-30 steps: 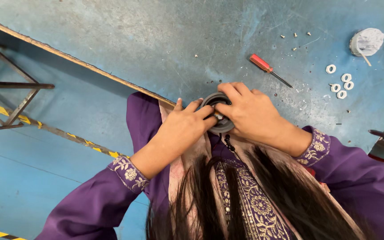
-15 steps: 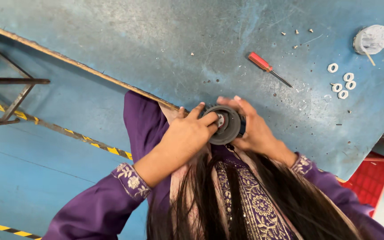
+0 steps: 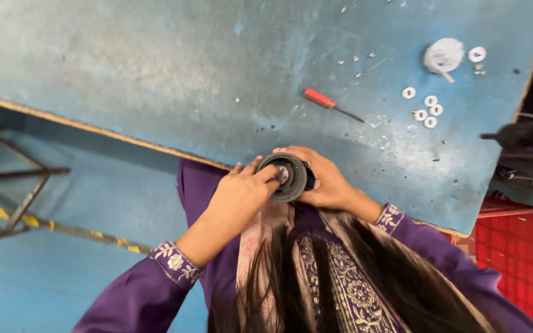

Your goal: The person assembles an LED light fixture by hand, inserting internal electronics and using a screwdriver to secure components inside the housing.

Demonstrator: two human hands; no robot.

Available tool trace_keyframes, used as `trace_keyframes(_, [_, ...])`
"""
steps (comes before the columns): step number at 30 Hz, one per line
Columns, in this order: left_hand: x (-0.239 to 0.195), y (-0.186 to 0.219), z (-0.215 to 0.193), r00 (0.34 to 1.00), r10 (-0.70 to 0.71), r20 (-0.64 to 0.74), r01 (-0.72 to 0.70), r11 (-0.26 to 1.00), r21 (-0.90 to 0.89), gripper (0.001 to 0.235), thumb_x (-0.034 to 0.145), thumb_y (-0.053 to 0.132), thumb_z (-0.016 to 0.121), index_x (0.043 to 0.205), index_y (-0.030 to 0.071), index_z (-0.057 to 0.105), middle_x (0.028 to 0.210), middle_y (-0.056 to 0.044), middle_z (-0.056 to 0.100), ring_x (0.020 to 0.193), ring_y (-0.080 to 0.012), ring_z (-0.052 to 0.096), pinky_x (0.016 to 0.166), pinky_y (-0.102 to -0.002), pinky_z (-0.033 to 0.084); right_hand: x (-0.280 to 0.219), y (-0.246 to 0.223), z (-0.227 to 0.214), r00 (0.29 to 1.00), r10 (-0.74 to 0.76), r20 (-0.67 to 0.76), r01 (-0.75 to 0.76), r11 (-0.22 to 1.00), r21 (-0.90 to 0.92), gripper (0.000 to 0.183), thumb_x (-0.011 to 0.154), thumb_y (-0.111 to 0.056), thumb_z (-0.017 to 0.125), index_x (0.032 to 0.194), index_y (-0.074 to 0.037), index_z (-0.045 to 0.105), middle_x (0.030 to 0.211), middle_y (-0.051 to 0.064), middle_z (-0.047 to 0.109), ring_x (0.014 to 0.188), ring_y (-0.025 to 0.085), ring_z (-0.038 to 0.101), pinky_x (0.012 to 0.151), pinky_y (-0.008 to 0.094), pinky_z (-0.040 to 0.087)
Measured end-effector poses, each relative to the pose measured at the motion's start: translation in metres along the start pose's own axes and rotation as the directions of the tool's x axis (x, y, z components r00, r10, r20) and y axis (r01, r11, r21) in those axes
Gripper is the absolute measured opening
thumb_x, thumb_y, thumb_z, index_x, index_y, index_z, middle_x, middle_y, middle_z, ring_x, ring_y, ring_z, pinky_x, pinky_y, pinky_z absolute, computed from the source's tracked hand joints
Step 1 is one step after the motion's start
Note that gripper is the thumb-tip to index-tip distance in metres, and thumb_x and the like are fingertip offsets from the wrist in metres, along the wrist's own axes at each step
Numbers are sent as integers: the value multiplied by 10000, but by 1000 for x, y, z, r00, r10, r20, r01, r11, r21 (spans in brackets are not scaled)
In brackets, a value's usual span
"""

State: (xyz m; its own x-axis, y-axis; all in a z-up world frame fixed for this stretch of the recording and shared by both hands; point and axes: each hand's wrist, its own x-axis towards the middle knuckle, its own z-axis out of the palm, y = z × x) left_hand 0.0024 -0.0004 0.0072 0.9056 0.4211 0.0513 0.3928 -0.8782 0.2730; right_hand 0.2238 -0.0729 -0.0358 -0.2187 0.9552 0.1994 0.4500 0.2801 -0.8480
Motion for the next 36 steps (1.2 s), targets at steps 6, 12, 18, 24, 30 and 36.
trace_keyframes(6, [5, 3, -18, 987, 91, -130, -107, 987, -123, 285, 778, 122, 660, 1054, 66, 703, 1066, -54, 650, 894, -265, 699, 726, -384, 572, -10, -15, -27, 970, 239, 41, -242, 944, 224, 858, 685, -167, 905, 1444, -76, 515, 1409, 96, 624, 1307, 233, 596, 1124, 385, 459])
trace_keyframes(12, [41, 6, 7, 986, -9, -169, -2, 998, -66, 161, 823, 106, 678, 983, 107, 686, 968, -37, 608, 884, -242, 681, 678, -370, 571, 11, 1, -59, 981, 149, 124, -157, 986, 59, 847, 717, -164, 879, 1462, -63, 490, 1513, 118, 542, 1363, 260, 556, 1142, 387, 422])
trace_keyframes(18, [45, 7, 19, 978, -25, -209, 13, 998, -59, 190, 802, 130, 693, 989, 115, 667, 955, -46, 595, 829, -230, 655, 642, -363, 567, -30, -53, -77, 961, 36, -275, -191, 803, -564, 652, 805, -274, 858, 1396, -108, 638, 1315, 99, 675, 1171, 313, 666, 977, 388, 539])
trace_keyframes(24, [54, 35, 28, 961, -41, -273, 35, 999, -25, 386, 808, 147, 730, 1176, 93, 625, 1013, -50, 597, 822, -225, 649, 622, -346, 563, -97, -59, -160, 674, -229, -702, -221, 844, -488, 582, 863, -481, 691, 1280, -87, 591, 1144, 109, 616, 1000, 270, 645, 861, 361, 555])
trace_keyframes(30, [52, 34, 16, 964, -3, -266, -47, 982, -184, 475, 770, 229, 790, 1190, 92, 618, 1278, -55, 613, 959, -248, 635, 736, -384, 560, -111, -25, -237, 680, -250, -689, 246, 963, -107, 668, 920, -688, 523, 1165, -66, 544, 972, 120, 557, 829, 226, 624, 745, 334, 570])
trace_keyframes(36, [65, 8, 22, 970, 141, -198, -151, 988, -39, 424, 671, 328, 843, 1027, 161, 684, 1217, 10, 598, 1267, -261, 545, 897, -451, 527, -98, -30, -202, 679, -237, -695, 368, 929, 44, 771, 929, -799, 433, 1116, -57, 526, 913, 121, 511, 737, 219, 625, 653, 345, 581])
